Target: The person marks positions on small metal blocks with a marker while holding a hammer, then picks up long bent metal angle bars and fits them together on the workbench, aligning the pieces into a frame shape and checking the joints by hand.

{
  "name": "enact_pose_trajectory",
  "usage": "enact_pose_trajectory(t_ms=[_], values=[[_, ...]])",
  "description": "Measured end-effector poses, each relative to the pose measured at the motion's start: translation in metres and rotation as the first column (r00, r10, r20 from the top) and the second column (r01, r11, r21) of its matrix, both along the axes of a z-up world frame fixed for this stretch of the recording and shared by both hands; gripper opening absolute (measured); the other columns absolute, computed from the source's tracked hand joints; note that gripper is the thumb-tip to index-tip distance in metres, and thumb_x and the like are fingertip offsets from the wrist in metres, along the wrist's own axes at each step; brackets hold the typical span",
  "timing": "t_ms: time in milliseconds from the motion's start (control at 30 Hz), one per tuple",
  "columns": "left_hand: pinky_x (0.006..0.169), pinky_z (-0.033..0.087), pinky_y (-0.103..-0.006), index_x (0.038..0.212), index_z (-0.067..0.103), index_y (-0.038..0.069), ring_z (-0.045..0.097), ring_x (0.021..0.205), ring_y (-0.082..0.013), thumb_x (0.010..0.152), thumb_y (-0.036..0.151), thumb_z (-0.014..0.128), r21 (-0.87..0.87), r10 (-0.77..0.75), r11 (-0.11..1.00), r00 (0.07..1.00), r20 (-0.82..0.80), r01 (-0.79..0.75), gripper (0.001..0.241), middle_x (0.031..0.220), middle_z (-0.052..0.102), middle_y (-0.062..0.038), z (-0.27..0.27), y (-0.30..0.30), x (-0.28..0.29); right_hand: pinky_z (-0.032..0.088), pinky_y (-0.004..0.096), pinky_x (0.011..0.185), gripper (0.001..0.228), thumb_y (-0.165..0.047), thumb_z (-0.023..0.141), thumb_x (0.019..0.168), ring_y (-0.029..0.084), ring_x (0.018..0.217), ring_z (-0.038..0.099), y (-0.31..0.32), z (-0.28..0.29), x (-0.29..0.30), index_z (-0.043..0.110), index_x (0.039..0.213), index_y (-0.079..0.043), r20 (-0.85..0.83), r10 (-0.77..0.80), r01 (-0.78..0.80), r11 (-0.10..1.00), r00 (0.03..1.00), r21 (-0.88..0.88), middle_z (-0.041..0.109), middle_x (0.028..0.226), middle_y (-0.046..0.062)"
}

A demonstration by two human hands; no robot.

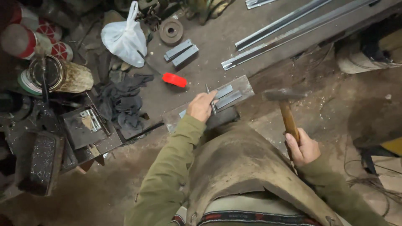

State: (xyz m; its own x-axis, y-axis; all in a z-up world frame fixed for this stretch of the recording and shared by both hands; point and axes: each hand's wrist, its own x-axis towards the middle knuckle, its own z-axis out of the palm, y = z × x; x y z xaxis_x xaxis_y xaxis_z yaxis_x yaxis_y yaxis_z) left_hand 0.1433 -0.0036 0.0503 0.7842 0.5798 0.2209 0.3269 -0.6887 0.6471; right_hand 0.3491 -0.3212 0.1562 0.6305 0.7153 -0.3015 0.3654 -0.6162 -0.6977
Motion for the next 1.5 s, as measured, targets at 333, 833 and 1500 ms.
enact_pose_trajectory(t_ms=[333, 833, 1500], values=[[0.071, 0.061, -0.0277, 0.112, 0.072, 0.000, 0.073, 0.076, -0.0114, 0.102, 0.020, 0.064, -0.741, 0.409, 0.643, 0.905, 0.119, -0.194, 0.024, 0.088, 0.077, -0.007, -0.020, -0.009, 0.045, 0.053, 0.038, 0.063, 0.029, -0.035, 0.058, 0.101, 0.024, 0.063, 0.069, -0.009, -0.018, 0.015, 0.064, 0.109, -0.008, 0.007, 0.053, -0.053, 0.998, 0.999, -0.034, 0.068, 0.072, 0.010], [0.072, 0.061, -0.0278, 0.107, 0.071, -0.003, 0.073, 0.076, -0.0117, 0.101, 0.018, 0.064, -0.743, 0.418, 0.644, 0.897, 0.144, -0.181, 0.023, 0.087, 0.077, -0.009, -0.028, -0.009, 0.048, 0.053, 0.042, 0.064, 0.028, -0.033, 0.058, 0.100, 0.031, 0.066, 0.070, -0.004, -0.013, 0.023, 0.063, 0.112, -0.008, 0.017, 0.088, -0.087, 0.995, 0.996, -0.048, 0.067, 0.073, 0.015], [0.073, 0.061, -0.0270, 0.107, 0.073, -0.001, 0.074, 0.078, -0.0113, 0.100, 0.019, 0.065, -0.699, 0.423, 0.677, 0.899, 0.114, -0.229, 0.022, 0.086, 0.078, -0.008, -0.013, -0.013, 0.050, 0.051, 0.041, 0.057, 0.026, -0.033, 0.057, 0.100, 0.029, 0.057, 0.067, -0.003, -0.012, 0.023, 0.062, 0.109, -0.009, -0.015, 0.130, -0.131, 0.987, 0.991, -0.092, 0.063, 0.066, 0.014]])
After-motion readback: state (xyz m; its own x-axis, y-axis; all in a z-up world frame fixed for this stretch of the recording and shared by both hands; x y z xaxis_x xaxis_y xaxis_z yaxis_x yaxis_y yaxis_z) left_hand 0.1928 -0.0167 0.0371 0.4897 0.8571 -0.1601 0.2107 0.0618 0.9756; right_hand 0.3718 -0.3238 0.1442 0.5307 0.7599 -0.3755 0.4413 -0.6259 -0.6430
